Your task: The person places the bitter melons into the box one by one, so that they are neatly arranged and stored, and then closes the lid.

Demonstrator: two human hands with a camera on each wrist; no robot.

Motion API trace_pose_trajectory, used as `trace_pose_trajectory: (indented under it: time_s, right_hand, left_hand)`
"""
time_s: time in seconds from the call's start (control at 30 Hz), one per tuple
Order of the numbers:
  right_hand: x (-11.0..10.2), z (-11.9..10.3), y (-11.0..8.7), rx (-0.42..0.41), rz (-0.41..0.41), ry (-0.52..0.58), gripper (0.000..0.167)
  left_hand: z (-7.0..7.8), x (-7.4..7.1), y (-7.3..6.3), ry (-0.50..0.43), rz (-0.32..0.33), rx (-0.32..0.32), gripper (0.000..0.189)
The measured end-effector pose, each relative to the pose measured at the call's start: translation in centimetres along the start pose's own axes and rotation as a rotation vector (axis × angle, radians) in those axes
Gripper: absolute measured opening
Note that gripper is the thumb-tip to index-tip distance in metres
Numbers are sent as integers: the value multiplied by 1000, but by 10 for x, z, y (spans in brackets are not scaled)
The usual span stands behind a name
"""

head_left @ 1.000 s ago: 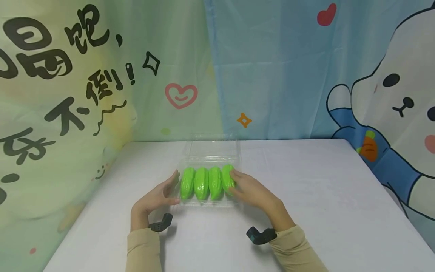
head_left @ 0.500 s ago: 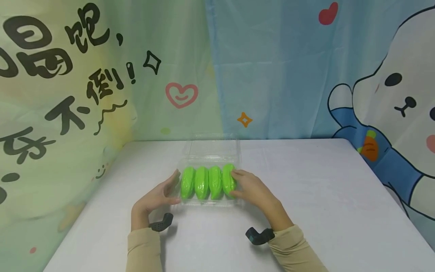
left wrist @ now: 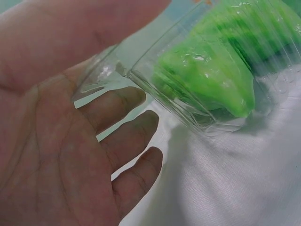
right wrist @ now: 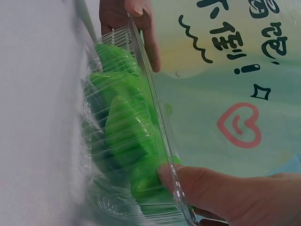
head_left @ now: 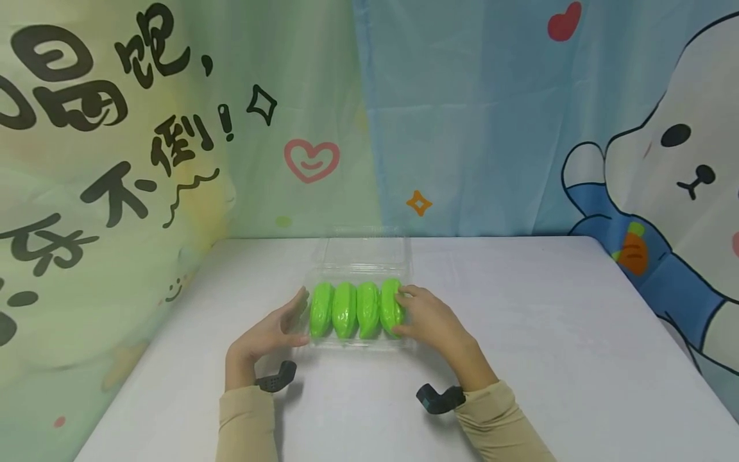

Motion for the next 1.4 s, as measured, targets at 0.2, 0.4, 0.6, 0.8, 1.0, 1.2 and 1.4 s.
trace_pose_trajectory:
  time_s: [0.2, 0.4, 0.6, 0.8, 1.0, 1.2, 1.4]
  right_hand:
    - [-3, -1, 5, 12, -3, 34, 74]
    - [-6, -4, 9, -1, 7, 22, 74]
    - [-9, -7, 14, -14, 10, -12, 68]
    - [-11, -7, 17, -11, -5, -25, 69]
    - [-11, -5, 19, -8, -38, 2, 72]
    - [-14, 9, 16, -19, -22, 164, 73]
    - [-9, 43, 20, 53, 42, 428, 72]
  left_hand:
    - [0, -3, 0, -15, -4, -1, 105]
    - [3, -6, -2, -10, 5, 4, 106]
    - [2, -9, 0, -6, 13, 2, 107]
    - [1, -12, 0, 7, 38, -12, 107]
    - [4, -12, -1, 19, 44, -7, 106]
    - [3, -9, 2, 23, 39, 10, 106]
    - [3, -2, 2, 31, 25, 19, 106]
Point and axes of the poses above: each hand's wrist, its own y-axis towards the middle knuckle, its own x-axis out of the palm, z = x × y, the point moved 7 cm from there along y, towards the middle knuckle, and after that the axes turned 12 degrees about -y, right-handed, at the moved point
